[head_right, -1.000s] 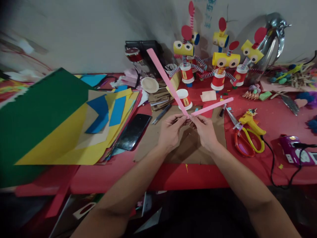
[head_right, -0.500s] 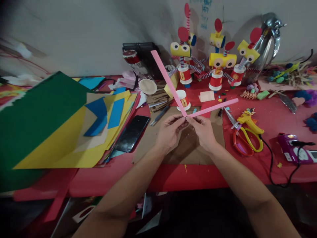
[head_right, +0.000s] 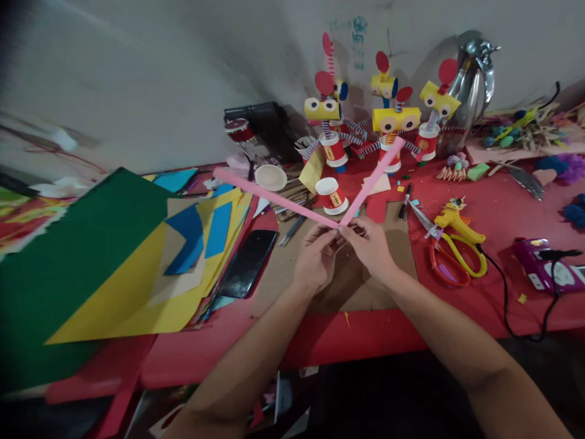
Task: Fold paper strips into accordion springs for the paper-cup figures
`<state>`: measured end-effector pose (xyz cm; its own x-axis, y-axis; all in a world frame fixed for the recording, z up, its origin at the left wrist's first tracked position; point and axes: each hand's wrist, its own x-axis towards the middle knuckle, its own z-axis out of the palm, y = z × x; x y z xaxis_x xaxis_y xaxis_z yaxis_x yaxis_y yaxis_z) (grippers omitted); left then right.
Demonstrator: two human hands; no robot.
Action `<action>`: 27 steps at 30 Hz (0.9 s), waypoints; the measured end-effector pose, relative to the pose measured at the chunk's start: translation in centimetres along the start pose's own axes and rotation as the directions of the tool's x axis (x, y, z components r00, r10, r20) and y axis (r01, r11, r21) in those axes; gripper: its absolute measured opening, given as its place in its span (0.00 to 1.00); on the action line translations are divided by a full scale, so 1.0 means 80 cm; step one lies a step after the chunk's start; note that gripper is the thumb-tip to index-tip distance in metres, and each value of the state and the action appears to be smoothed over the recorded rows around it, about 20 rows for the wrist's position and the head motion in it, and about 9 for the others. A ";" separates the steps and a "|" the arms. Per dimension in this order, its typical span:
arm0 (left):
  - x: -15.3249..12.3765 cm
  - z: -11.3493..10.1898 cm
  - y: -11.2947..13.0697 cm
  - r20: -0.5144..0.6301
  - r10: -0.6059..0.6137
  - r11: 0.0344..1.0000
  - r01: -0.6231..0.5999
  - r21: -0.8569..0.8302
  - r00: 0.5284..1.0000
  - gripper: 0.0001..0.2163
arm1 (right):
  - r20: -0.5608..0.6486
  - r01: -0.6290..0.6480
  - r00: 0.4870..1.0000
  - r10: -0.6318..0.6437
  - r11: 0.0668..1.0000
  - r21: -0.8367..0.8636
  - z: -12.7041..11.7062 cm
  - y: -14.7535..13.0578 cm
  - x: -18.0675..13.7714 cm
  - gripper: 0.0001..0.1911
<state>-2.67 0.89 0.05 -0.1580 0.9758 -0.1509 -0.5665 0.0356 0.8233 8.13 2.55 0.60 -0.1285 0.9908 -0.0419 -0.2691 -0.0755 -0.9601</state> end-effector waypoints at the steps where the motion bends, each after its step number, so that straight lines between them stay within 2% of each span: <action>1: 0.002 -0.002 0.003 0.015 -0.018 1.000 0.018 0.019 1.000 0.08 | 0.028 -0.009 1.000 0.009 1.000 -0.023 -0.003 -0.002 0.003 0.10; 4: 0.006 -0.004 0.009 0.011 -0.045 0.993 0.044 0.106 0.999 0.08 | 0.101 -0.041 0.994 0.044 0.999 -0.029 -0.011 -0.005 0.009 0.10; 6: 0.006 -0.003 0.010 -0.011 -0.022 0.990 0.023 0.136 1.000 0.07 | 0.101 -0.028 0.994 0.029 0.999 -0.019 -0.012 -0.003 0.010 0.10; 10: 0.002 0.000 0.004 -0.064 0.031 0.998 -0.027 0.054 0.997 0.07 | 0.025 0.005 1.000 -0.004 0.999 -0.039 -0.004 0.002 0.003 0.12; 14: -0.001 0.001 -0.003 -0.095 0.022 1.000 -0.023 -0.011 0.995 0.06 | -0.058 -0.009 0.998 0.011 0.999 0.031 0.005 0.006 -0.004 0.14; 21: -0.001 0.000 -0.004 -0.051 0.001 0.997 -0.005 -0.073 0.999 0.08 | -0.057 0.020 0.998 -0.019 1.000 0.010 0.002 0.005 -0.002 0.08; 27: 0.007 -0.005 0.001 0.006 -0.193 0.974 0.192 -0.123 0.981 0.08 | -0.057 -0.049 0.997 0.051 0.998 0.039 -0.002 -0.008 0.002 0.09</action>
<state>-3.17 1.37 -0.18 -0.0409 0.9519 -0.3038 -0.6813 0.1958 0.7053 8.45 2.75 1.12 -0.0870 0.9905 -0.1065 -0.2997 -0.1280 -0.9454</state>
